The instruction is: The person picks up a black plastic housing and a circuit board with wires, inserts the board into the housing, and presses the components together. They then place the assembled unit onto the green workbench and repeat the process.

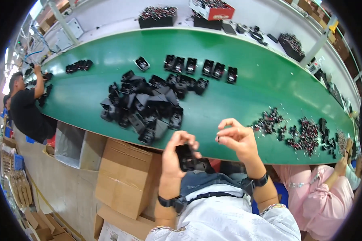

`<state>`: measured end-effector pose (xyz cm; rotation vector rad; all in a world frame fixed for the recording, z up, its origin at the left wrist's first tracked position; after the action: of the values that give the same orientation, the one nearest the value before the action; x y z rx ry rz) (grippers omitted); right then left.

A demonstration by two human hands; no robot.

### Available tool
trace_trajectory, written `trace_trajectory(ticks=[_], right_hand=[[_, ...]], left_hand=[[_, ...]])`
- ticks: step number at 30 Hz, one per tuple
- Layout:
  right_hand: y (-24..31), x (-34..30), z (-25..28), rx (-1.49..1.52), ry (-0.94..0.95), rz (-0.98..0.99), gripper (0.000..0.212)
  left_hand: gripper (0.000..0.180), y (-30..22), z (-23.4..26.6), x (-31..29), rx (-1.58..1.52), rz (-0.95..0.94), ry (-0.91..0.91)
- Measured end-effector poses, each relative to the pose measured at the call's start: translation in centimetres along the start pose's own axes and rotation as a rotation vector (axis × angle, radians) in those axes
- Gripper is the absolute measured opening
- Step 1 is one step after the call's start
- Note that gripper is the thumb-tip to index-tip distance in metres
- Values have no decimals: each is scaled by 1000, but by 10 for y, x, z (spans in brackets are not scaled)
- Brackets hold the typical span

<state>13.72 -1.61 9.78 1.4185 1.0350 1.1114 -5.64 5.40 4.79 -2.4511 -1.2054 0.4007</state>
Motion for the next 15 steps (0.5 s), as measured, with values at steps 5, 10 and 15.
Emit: trace_trajectory(ticks=[5,10,15], right_hand=[[-4,-70,23,111,-119,-27,23],[-6,-106,38,207,-163,-28,27],[2,-113,40,28,-157,107,19]], left_hand=[[34,79,-17,-7,-29,218,9],[37,102,-37,-26,46,252,18],[38,118,-58,-39,192,162,89]])
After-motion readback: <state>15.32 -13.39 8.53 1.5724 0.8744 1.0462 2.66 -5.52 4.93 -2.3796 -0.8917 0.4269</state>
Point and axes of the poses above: each hand's wrist, its own x-axis towards the middle knuckle, its own z-axis out of the back of the hand, y = z × x, the point moved 4 cm from there along x, towards the middle knuckle, and after that the axes turned 3 degrees about -z, right-handed, at the moved point
